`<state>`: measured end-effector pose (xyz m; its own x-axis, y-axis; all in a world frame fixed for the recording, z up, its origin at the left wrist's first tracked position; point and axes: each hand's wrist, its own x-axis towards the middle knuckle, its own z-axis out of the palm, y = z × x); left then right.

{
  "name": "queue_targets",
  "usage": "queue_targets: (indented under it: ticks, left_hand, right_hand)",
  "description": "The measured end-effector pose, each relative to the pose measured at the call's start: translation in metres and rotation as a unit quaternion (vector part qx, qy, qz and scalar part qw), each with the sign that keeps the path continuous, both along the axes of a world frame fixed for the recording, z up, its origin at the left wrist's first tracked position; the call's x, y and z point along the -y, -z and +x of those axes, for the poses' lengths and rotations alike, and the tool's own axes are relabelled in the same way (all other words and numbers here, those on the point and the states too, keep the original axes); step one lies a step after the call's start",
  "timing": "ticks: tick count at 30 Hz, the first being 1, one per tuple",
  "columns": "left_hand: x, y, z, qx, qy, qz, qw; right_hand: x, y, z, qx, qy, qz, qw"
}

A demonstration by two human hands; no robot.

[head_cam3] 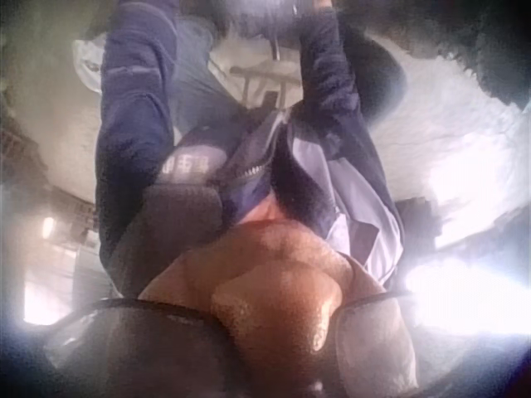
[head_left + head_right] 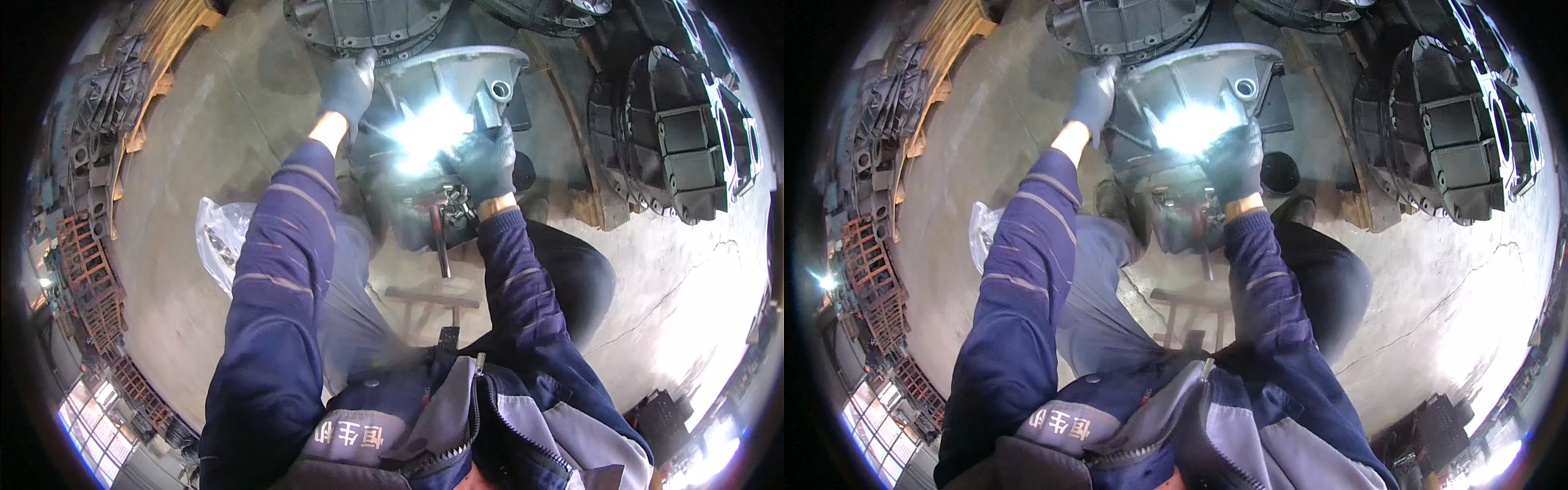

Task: The person sits on the floor and uses a hammer to tap pins into a metal housing. They repeatedly insert pins and strike them to secure the assembly, handling multiple metal parts and tools throughout the process.

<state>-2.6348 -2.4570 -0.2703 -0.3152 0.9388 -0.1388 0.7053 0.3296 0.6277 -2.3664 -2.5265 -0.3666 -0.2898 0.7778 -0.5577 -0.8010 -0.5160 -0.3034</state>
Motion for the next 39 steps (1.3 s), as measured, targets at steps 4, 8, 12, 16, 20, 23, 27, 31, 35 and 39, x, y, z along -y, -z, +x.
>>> queue_targets:
  ticks: [4, 8, 12, 16, 20, 23, 27, 31, 35, 39]
  left_hand:
    - [-0.017, -0.011, 0.018, -0.021, 0.022, 0.03, 0.999]
    - [-0.025, -0.024, 0.023, -0.108, 0.051, 0.07, 0.99]
    - [-0.014, -0.007, -0.005, -0.079, -0.018, 0.045, 0.996]
    - [0.003, 0.018, -0.022, -0.049, -0.038, 0.077, 0.995]
    - [0.006, 0.021, -0.022, -0.055, -0.041, 0.005, 0.998]
    - [0.002, 0.009, -0.018, -0.07, -0.034, 0.028, 0.997]
    - [0.001, -0.013, -0.012, -0.1, -0.011, 0.007, 0.995]
    - [-0.001, -0.03, 0.0, -0.112, 0.001, -0.007, 0.994]
    - [-0.007, -0.036, 0.008, -0.118, 0.008, -0.028, 0.993]
    - [-0.021, -0.029, 0.011, -0.13, 0.007, -0.054, 0.99]
  right_hand:
    - [-0.008, -0.008, -0.002, -0.058, 0.035, -0.06, 0.996]
    - [-0.013, -0.027, -0.011, -0.087, -0.003, -0.009, 0.996]
    - [-0.001, -0.025, -0.016, -0.104, -0.051, -0.043, 0.992]
    - [0.021, 0.007, 0.007, 0.053, -0.117, -0.055, 0.99]
    - [0.045, 0.054, 0.066, 0.286, -0.137, -0.079, 0.945]
    - [0.079, 0.082, 0.101, 0.589, -0.217, 0.142, 0.766]
    - [0.115, 0.095, 0.114, 0.764, -0.382, 0.28, 0.438]
    - [0.124, 0.106, 0.103, 0.696, -0.363, 0.052, 0.617]
    - [0.113, 0.13, 0.089, 0.722, -0.356, 0.061, 0.59]
    - [0.104, 0.158, 0.08, 0.735, -0.432, 0.052, 0.52]
